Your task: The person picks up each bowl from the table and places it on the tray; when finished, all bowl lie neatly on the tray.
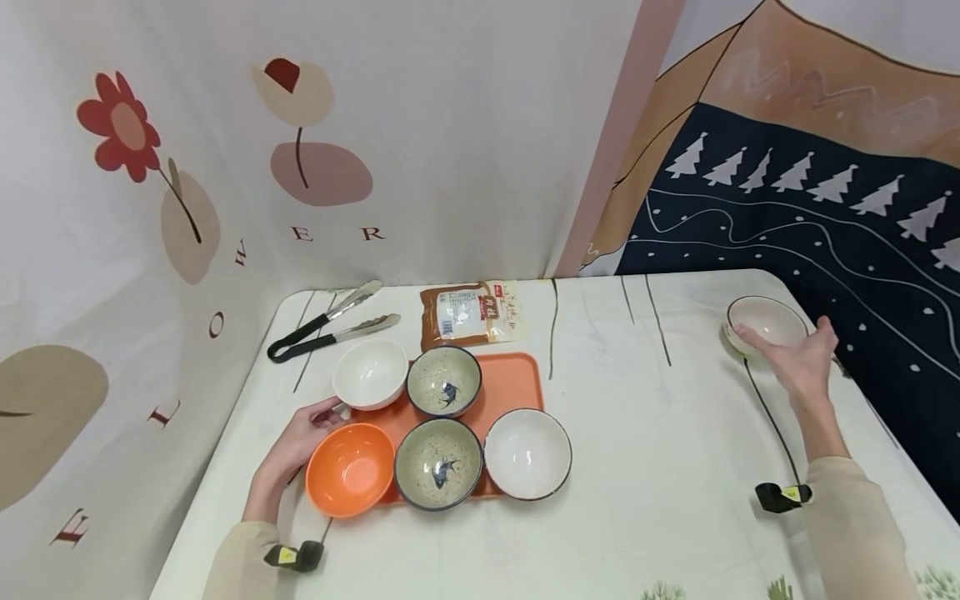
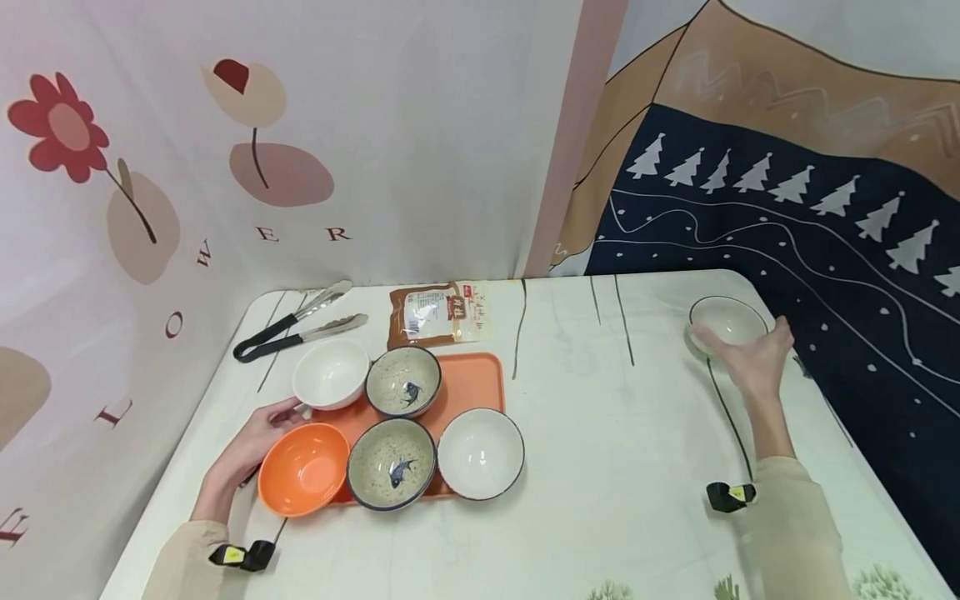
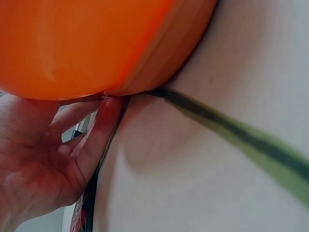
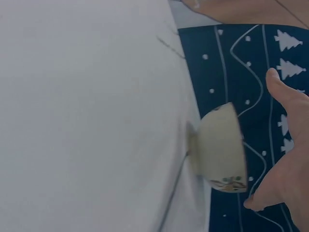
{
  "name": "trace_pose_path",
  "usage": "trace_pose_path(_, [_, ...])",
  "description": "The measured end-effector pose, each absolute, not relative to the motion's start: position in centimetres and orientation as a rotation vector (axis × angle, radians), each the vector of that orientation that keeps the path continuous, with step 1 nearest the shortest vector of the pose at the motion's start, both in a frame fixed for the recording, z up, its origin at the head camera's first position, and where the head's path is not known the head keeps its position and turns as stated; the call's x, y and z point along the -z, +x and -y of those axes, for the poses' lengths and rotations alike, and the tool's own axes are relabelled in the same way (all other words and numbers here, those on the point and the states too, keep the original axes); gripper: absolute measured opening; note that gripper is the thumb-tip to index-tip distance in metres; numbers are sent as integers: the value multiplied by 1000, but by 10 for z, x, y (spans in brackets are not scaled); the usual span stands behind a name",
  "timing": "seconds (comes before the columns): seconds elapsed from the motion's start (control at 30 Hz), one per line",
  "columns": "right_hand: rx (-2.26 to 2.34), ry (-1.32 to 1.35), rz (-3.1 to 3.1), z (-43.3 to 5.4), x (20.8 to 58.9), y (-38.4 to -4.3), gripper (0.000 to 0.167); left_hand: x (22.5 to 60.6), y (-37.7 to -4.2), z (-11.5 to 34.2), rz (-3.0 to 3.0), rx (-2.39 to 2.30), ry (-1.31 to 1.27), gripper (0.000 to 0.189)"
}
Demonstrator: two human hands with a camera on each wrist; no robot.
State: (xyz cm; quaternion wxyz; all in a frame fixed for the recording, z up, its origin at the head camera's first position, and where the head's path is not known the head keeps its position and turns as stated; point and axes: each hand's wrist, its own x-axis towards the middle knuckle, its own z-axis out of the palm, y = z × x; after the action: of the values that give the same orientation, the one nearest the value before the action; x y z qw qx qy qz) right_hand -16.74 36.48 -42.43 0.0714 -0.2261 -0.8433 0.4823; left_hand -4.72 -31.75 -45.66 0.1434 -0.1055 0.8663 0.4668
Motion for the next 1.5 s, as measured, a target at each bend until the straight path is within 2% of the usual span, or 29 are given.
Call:
trace_pose_path(0.27, [-1365, -610, 2598, -367, 441, -170, 130, 456, -49, 316, -2498, -1351, -320, 64])
trace_pose_path(0.9, [-1370, -713, 2536, -366, 451, -181, 123, 457, -48, 316, -2502, -1341, -301, 65])
trace_pose_path(1.2, [-1431, -682, 2540, -338, 440, -180, 121, 455, -47, 318, -2517, -1335, -279, 64])
trace_pose_path(1.5, [-1494, -526, 2518, -303, 426, -180, 118, 455, -47, 316, -2507, -1342, -302, 62])
